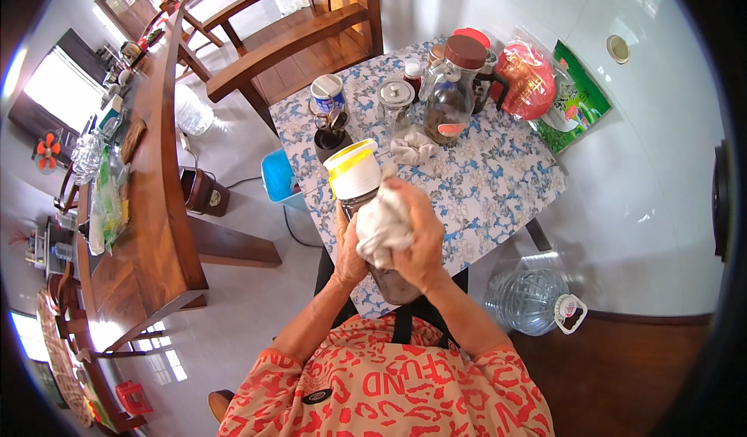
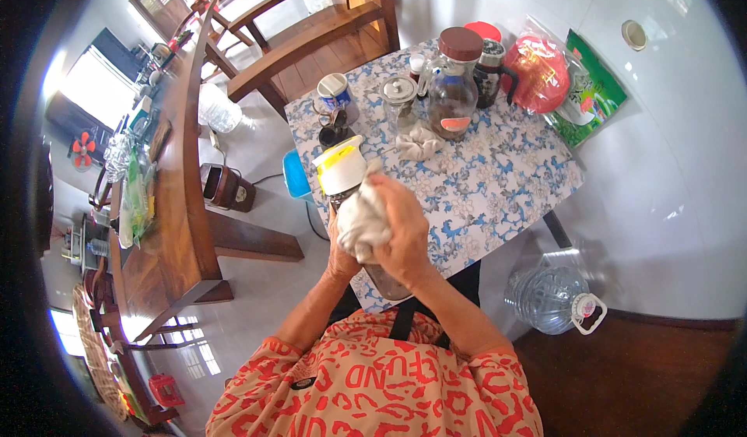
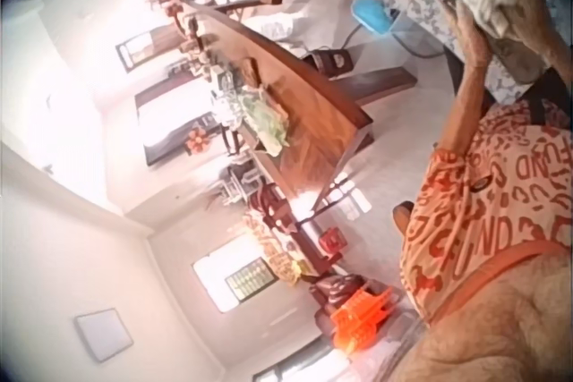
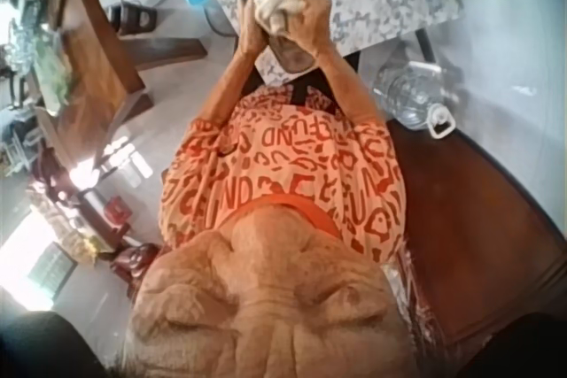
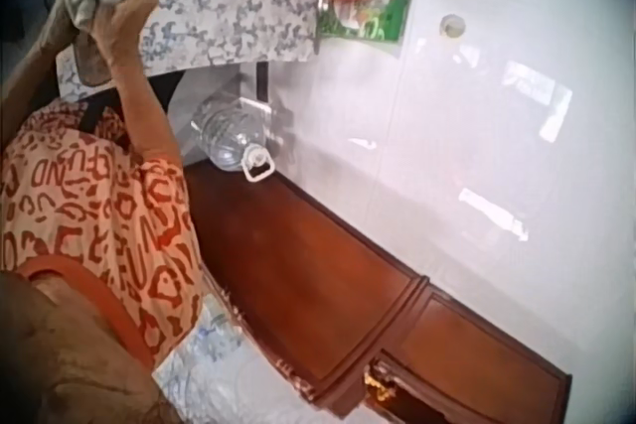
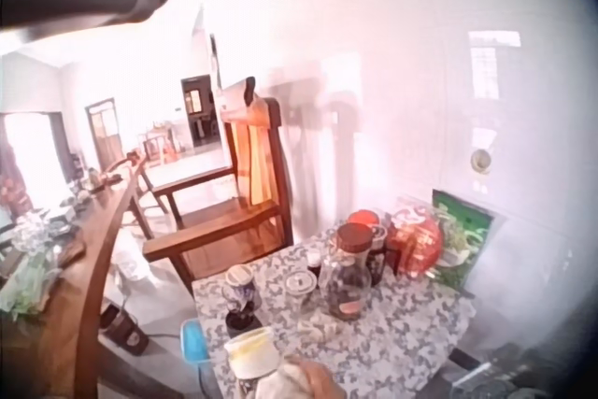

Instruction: The person wipes a table surface with a cloth, then picks up a brown bottle with a yellow lid and wipes it thoroughly with the cloth. The person rotates the bottle to clean different sides and the lid, then places it back on the table.

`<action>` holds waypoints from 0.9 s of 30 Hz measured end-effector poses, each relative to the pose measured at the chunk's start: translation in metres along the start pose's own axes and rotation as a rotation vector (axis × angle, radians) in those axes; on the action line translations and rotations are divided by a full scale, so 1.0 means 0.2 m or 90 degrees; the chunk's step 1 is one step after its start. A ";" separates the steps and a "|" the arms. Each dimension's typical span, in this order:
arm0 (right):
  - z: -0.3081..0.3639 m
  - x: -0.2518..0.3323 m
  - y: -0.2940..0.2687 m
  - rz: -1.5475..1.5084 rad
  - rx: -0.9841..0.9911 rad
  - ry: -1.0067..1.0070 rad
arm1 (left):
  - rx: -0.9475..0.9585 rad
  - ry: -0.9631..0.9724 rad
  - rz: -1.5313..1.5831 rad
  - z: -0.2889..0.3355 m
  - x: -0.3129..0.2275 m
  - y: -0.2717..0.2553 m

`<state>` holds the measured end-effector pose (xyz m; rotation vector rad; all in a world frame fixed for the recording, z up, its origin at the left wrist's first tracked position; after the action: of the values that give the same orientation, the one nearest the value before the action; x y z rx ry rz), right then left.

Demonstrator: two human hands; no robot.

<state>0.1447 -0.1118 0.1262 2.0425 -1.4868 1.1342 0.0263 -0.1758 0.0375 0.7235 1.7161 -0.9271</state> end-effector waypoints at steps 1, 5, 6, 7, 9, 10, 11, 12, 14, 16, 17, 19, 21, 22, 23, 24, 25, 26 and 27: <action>-0.04 0.00 -0.01 -0.036 -0.013 0.038 | 0.004 -0.097 0.266 -0.01 -0.03 0.01; -0.11 -0.12 -0.01 -0.356 -0.023 0.313 | 0.021 -0.171 0.576 -0.02 -0.04 0.04; -0.10 -0.14 -0.01 -0.350 -0.006 0.312 | 0.028 -0.162 0.576 -0.02 -0.04 0.04; -0.07 -0.18 -0.01 -0.345 0.011 0.310 | 0.022 -0.151 0.569 -0.02 -0.05 0.03; -0.02 -0.20 -0.01 -0.251 0.037 0.283 | 0.010 -0.134 0.557 -0.04 -0.08 0.03; 0.01 -0.17 -0.01 -0.185 0.040 0.216 | -0.036 -0.142 0.465 -0.05 -0.10 0.02; 0.03 -0.14 -0.01 -0.121 0.045 0.149 | -0.049 -0.138 0.457 -0.06 -0.09 0.01; 0.06 -0.11 0.00 -0.058 0.049 0.081 | -0.061 -0.135 0.450 -0.07 -0.07 -0.01; 0.12 -0.08 -0.01 0.036 0.072 -0.002 | -0.092 -0.155 0.486 -0.09 -0.03 -0.02; 0.18 -0.06 -0.02 0.053 0.092 -0.020 | -0.079 -0.192 0.500 -0.09 0.02 -0.03; 0.22 -0.06 -0.03 0.068 0.098 -0.031 | -0.068 -0.211 0.628 -0.10 0.10 -0.04; 0.31 -0.13 -0.05 -0.011 0.080 0.011 | -0.072 -0.208 0.617 -0.12 0.07 -0.06; 0.35 -0.12 -0.07 -0.084 0.060 0.110 | -0.059 -0.186 0.615 -0.14 0.00 -0.07; 0.35 -0.15 -0.07 -0.169 0.051 0.185 | -0.042 -0.176 0.624 -0.14 -0.01 -0.08; 0.36 -0.18 -0.08 -0.253 0.039 0.260 | -0.022 -0.165 0.633 -0.14 -0.02 -0.08; 0.36 -0.22 -0.09 -0.336 0.028 0.334 | -0.023 -0.162 0.633 -0.14 -0.03 -0.07; 0.36 -0.29 -0.08 -0.476 0.003 0.384 | -0.023 -0.159 0.632 -0.13 -0.04 -0.06; 0.40 -0.40 -0.06 -0.585 -0.003 0.496 | -0.017 -0.159 0.631 -0.13 -0.06 -0.05; 0.42 -0.48 -0.04 -0.690 -0.029 0.615 | -0.016 -0.162 0.623 -0.13 -0.09 -0.04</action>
<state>0.1736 -0.1078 0.0019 1.4490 0.0887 1.2088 0.0122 -0.1597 0.0608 1.2032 0.9407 -0.2815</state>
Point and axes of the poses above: each hand's wrist, its own z-axis away from the middle knuckle, its own y-axis out of the palm, x = y × z, the point moved 4 cm from there along -z, towards the middle knuckle, and after that the axes turned 4 degrees about -z, right-handed, at the moved point
